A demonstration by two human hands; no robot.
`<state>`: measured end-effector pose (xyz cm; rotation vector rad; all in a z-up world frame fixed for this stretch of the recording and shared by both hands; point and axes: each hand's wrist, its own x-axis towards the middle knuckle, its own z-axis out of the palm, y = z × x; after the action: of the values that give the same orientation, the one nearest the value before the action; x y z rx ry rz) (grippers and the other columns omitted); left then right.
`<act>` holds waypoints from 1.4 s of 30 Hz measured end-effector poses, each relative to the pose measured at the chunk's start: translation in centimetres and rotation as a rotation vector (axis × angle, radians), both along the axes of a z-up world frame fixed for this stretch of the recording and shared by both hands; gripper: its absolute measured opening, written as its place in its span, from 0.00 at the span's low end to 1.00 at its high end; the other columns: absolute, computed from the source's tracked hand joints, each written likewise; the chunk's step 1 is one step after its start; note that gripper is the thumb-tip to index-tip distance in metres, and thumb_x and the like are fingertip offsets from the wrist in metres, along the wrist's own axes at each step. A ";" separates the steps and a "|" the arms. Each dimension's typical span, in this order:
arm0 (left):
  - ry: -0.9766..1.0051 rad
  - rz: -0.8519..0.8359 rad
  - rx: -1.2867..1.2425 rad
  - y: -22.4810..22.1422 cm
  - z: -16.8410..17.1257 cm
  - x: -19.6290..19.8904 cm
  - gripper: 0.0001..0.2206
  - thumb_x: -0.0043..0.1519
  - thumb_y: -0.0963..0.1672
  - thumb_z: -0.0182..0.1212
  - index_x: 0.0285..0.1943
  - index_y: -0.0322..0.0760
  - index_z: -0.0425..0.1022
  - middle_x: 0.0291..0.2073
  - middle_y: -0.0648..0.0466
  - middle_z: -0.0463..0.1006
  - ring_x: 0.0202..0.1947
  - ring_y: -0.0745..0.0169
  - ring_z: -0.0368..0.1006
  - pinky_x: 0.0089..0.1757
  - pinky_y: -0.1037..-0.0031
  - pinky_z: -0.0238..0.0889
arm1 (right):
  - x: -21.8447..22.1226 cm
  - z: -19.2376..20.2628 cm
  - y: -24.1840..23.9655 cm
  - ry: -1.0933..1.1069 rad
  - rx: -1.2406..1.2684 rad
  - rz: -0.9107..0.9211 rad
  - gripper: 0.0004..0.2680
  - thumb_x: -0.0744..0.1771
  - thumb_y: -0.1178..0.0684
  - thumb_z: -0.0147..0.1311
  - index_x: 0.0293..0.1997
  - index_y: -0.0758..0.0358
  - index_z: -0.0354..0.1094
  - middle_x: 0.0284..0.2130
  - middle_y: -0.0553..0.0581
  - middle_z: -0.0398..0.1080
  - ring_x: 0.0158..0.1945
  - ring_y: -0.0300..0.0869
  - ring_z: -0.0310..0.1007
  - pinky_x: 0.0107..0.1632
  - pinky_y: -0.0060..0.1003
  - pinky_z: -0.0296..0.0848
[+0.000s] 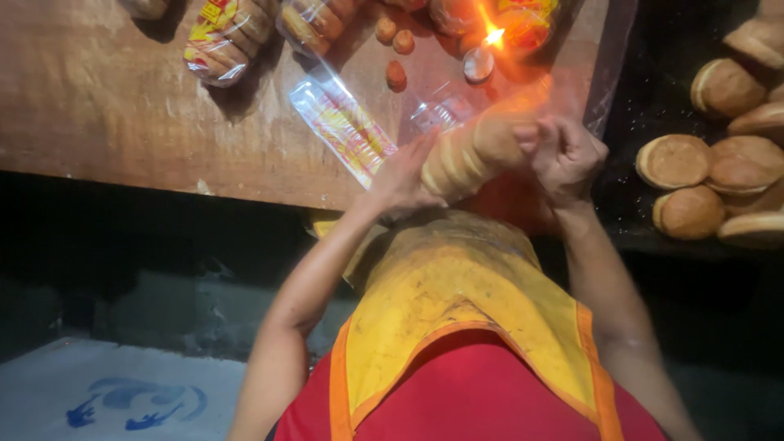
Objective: The person stands at a wooden table in a bakery packaging area and places bread rolls one at a time into clear plastic bags, sealing each bag and setting the filled bags with other packaged breads. They repeatedly reach into a black tray to pick up unpackaged rolls and continue bagging them.
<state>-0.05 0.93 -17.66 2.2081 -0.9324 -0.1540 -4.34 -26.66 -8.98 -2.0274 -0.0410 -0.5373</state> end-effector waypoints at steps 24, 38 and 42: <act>0.075 0.147 -0.716 -7.4 0.0 -1.1 0.59 0.51 0.62 0.75 0.81 0.36 0.39 0.77 0.44 0.45 0.78 0.45 0.41 0.72 0.55 0.40 | 1.7 4.1 1.8 -0.161 0.489 0.634 0.18 0.72 0.40 0.43 0.56 0.68 0.64 0.51 0.61 0.68 0.57 0.51 0.70 0.62 0.48 0.70; 0.543 0.448 -1.239 -7.7 -12.6 -4.0 0.37 0.70 0.62 0.45 0.74 0.28 0.60 0.66 0.43 0.69 0.66 0.47 0.66 0.65 0.57 0.60 | 1.0 -14.0 2.8 0.158 1.123 0.530 0.34 0.72 0.24 0.29 0.73 0.69 0.57 0.68 0.63 0.63 0.74 0.49 0.61 0.77 0.45 0.61; 0.614 0.526 -1.219 -8.8 -15.2 -3.1 0.33 0.77 0.58 0.38 0.73 0.23 0.66 0.65 0.38 0.72 0.64 0.45 0.68 0.63 0.56 0.62 | -0.1 -13.4 2.7 0.156 1.121 0.499 0.34 0.71 0.24 0.30 0.74 0.69 0.57 0.68 0.63 0.63 0.74 0.49 0.61 0.76 0.46 0.61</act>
<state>-3.13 -7.91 -32.82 1.0634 0.0097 0.0068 -4.42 -23.99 -22.39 -0.8960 -0.1167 -0.0247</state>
